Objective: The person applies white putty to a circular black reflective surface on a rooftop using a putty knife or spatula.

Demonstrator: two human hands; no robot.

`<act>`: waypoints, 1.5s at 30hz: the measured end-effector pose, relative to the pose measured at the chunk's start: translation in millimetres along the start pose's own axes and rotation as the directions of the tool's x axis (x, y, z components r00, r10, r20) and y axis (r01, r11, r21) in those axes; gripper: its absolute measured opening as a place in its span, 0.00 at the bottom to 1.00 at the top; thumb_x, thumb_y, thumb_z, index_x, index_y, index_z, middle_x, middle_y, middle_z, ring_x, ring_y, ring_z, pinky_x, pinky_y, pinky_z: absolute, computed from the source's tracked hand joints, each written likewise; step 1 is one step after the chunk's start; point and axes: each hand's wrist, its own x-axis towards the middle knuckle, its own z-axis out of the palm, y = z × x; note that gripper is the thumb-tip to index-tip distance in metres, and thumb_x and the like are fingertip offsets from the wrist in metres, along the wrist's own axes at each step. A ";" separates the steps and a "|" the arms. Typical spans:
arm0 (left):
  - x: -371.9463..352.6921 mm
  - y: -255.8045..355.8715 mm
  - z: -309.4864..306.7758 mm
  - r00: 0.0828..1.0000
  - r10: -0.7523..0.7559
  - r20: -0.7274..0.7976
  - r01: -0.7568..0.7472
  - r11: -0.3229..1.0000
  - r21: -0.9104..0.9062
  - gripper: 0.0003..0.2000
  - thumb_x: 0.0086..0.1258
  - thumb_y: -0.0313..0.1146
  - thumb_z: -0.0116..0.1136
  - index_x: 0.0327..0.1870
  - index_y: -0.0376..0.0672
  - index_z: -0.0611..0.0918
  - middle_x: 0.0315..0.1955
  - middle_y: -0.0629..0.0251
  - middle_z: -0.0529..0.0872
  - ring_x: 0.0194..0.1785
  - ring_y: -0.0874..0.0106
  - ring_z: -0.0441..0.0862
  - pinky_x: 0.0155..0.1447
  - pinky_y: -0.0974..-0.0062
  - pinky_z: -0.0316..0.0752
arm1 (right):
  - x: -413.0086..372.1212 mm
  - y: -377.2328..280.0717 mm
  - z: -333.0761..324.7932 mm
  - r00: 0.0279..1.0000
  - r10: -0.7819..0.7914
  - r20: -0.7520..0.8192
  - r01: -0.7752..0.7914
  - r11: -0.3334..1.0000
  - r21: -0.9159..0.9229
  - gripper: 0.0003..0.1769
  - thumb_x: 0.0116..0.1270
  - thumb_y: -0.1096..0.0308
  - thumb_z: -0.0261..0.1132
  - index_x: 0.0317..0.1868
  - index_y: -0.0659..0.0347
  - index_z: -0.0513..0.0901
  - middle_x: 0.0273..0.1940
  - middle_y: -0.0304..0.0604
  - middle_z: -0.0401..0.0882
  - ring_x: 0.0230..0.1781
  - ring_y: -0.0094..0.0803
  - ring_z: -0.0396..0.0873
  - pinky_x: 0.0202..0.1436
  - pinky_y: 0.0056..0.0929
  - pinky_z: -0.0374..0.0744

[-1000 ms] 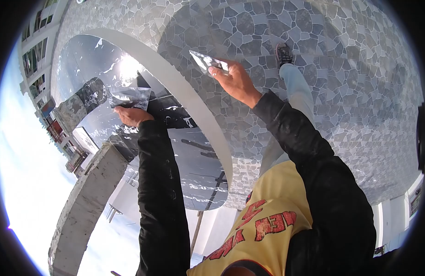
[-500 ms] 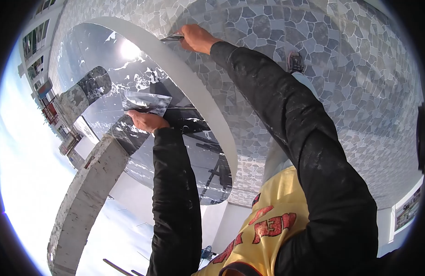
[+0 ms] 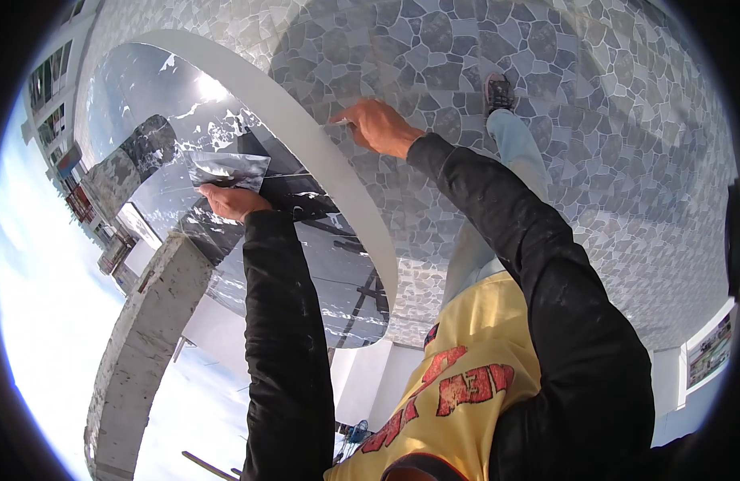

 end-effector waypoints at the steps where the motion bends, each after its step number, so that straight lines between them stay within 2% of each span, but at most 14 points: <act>1: 1.5 -2.0 -0.2 1.000 0.026 -0.005 -0.026 0.999 0.019 0.32 0.82 0.50 0.37 0.61 0.21 0.74 0.58 0.41 0.79 0.58 0.57 0.77 0.66 0.67 0.68 | -8.2 -0.2 0.3 1.000 -0.019 -0.005 0.019 1.000 -0.007 0.24 0.58 0.79 0.61 0.55 0.53 0.85 0.31 0.50 0.83 0.31 0.45 0.82 0.40 0.39 0.80; 5: 10.5 -18.1 -1.2 0.994 0.106 0.020 -0.107 0.988 0.108 0.31 0.81 0.49 0.37 0.60 0.21 0.75 0.57 0.39 0.80 0.57 0.56 0.78 0.66 0.66 0.68 | -35.6 -1.1 9.1 0.998 -0.009 -0.055 0.008 1.000 -0.015 0.24 0.57 0.79 0.62 0.55 0.52 0.85 0.30 0.50 0.82 0.31 0.45 0.82 0.39 0.40 0.80; 7: 12.5 -20.1 -1.2 0.980 0.198 0.009 -0.195 0.957 0.213 0.31 0.81 0.49 0.37 0.59 0.21 0.75 0.57 0.38 0.80 0.57 0.55 0.78 0.66 0.65 0.68 | -50.8 -1.2 11.1 1.000 -0.001 -0.007 0.000 0.999 -0.053 0.24 0.56 0.76 0.65 0.55 0.52 0.85 0.37 0.49 0.85 0.41 0.50 0.83 0.52 0.52 0.79; 10: 7.1 -13.0 -2.2 0.989 0.143 0.028 -0.145 0.981 0.131 0.31 0.81 0.49 0.37 0.59 0.21 0.75 0.58 0.38 0.79 0.58 0.54 0.78 0.66 0.65 0.68 | -70.8 2.2 23.1 0.997 0.060 0.053 -0.058 0.998 -0.025 0.22 0.56 0.75 0.66 0.53 0.53 0.86 0.37 0.51 0.86 0.43 0.52 0.83 0.52 0.55 0.78; 14: 15.4 -24.7 -0.4 0.983 0.181 0.017 -0.182 0.978 0.102 0.32 0.81 0.50 0.37 0.59 0.20 0.75 0.58 0.37 0.79 0.57 0.54 0.78 0.65 0.65 0.68 | -90.1 10.4 21.2 0.993 -0.114 0.009 0.113 0.977 -0.183 0.19 0.57 0.75 0.65 0.50 0.57 0.87 0.34 0.53 0.85 0.38 0.50 0.83 0.45 0.47 0.79; 16: 17.0 -25.1 0.0 0.994 0.108 0.014 -0.108 0.994 -0.007 0.33 0.81 0.51 0.37 0.60 0.19 0.74 0.59 0.38 0.78 0.57 0.55 0.78 0.65 0.65 0.69 | -77.1 -8.7 -9.2 0.961 0.267 -0.077 -0.249 0.951 0.185 0.16 0.60 0.73 0.64 0.49 0.60 0.87 0.30 0.53 0.84 0.31 0.47 0.83 0.37 0.39 0.78; 19: -3.0 10.5 -5.2 0.998 -0.021 0.067 0.022 1.000 -0.016 0.32 0.82 0.50 0.38 0.63 0.20 0.72 0.62 0.38 0.75 0.63 0.56 0.76 0.68 0.67 0.68 | -45.8 -43.6 -37.8 0.932 0.328 -0.155 -0.254 0.895 0.367 0.16 0.64 0.72 0.62 0.52 0.61 0.86 0.28 0.54 0.83 0.25 0.44 0.81 0.32 0.36 0.77; 23: 6.8 -9.2 1.9 1.000 0.014 0.005 -0.013 0.987 -0.160 0.31 0.81 0.49 0.40 0.61 0.20 0.74 0.58 0.42 0.80 0.59 0.60 0.77 0.65 0.69 0.69 | 8.9 -52.4 -23.8 0.957 0.218 -0.193 -0.132 0.915 0.381 0.16 0.67 0.72 0.60 0.54 0.61 0.85 0.29 0.55 0.84 0.24 0.42 0.80 0.33 0.37 0.77; 29: -0.7 8.1 -2.4 0.995 -0.091 0.046 0.096 0.986 -0.137 0.30 0.81 0.48 0.41 0.61 0.20 0.73 0.59 0.43 0.79 0.60 0.60 0.77 0.66 0.71 0.68 | 62.2 -61.2 -11.5 0.927 -0.102 -0.360 0.181 0.964 0.194 0.19 0.67 0.74 0.60 0.58 0.61 0.82 0.34 0.58 0.84 0.28 0.42 0.83 0.36 0.37 0.79; 32: 4.9 -3.8 0.1 1.000 -0.010 -0.019 0.008 0.992 -0.122 0.31 0.81 0.49 0.42 0.60 0.19 0.74 0.56 0.43 0.81 0.56 0.61 0.78 0.64 0.70 0.68 | 64.4 -68.3 -8.7 0.956 -0.072 -0.285 0.130 0.973 0.190 0.23 0.63 0.78 0.59 0.60 0.62 0.81 0.47 0.59 0.84 0.42 0.45 0.85 0.47 0.36 0.82; 34: 4.4 -3.6 0.3 1.000 -0.025 0.000 0.024 0.990 -0.139 0.31 0.81 0.49 0.41 0.59 0.19 0.74 0.57 0.43 0.81 0.57 0.60 0.78 0.64 0.70 0.68 | 53.4 -63.5 4.8 0.906 -0.242 -0.347 0.278 0.959 0.058 0.31 0.59 0.84 0.57 0.64 0.53 0.79 0.58 0.50 0.81 0.56 0.42 0.82 0.60 0.34 0.79; 37: 2.1 -2.6 1.1 1.000 -0.029 -0.006 0.027 0.987 -0.159 0.30 0.81 0.48 0.41 0.60 0.20 0.75 0.57 0.44 0.81 0.57 0.60 0.78 0.64 0.70 0.68 | 32.5 -60.3 17.1 0.896 -0.275 -0.350 0.314 0.948 0.060 0.35 0.56 0.86 0.55 0.66 0.55 0.77 0.61 0.48 0.79 0.64 0.42 0.76 0.69 0.36 0.73; 41: -0.1 0.5 2.9 0.999 -0.028 -0.021 0.024 0.987 -0.160 0.30 0.81 0.49 0.41 0.60 0.21 0.75 0.55 0.45 0.82 0.54 0.61 0.78 0.63 0.71 0.69 | -5.1 -58.1 12.5 0.917 -0.259 -0.302 0.291 0.955 0.065 0.34 0.57 0.87 0.55 0.66 0.58 0.76 0.63 0.46 0.79 0.64 0.41 0.75 0.71 0.38 0.70; 45: -2.1 6.2 -0.5 0.998 -0.055 0.038 0.062 0.972 -0.226 0.31 0.80 0.49 0.42 0.61 0.21 0.74 0.58 0.45 0.81 0.57 0.62 0.78 0.64 0.70 0.69 | -10.3 -45.2 -2.8 0.949 -0.210 -0.237 0.235 0.969 0.080 0.26 0.62 0.83 0.59 0.60 0.56 0.82 0.57 0.47 0.83 0.54 0.39 0.83 0.56 0.35 0.80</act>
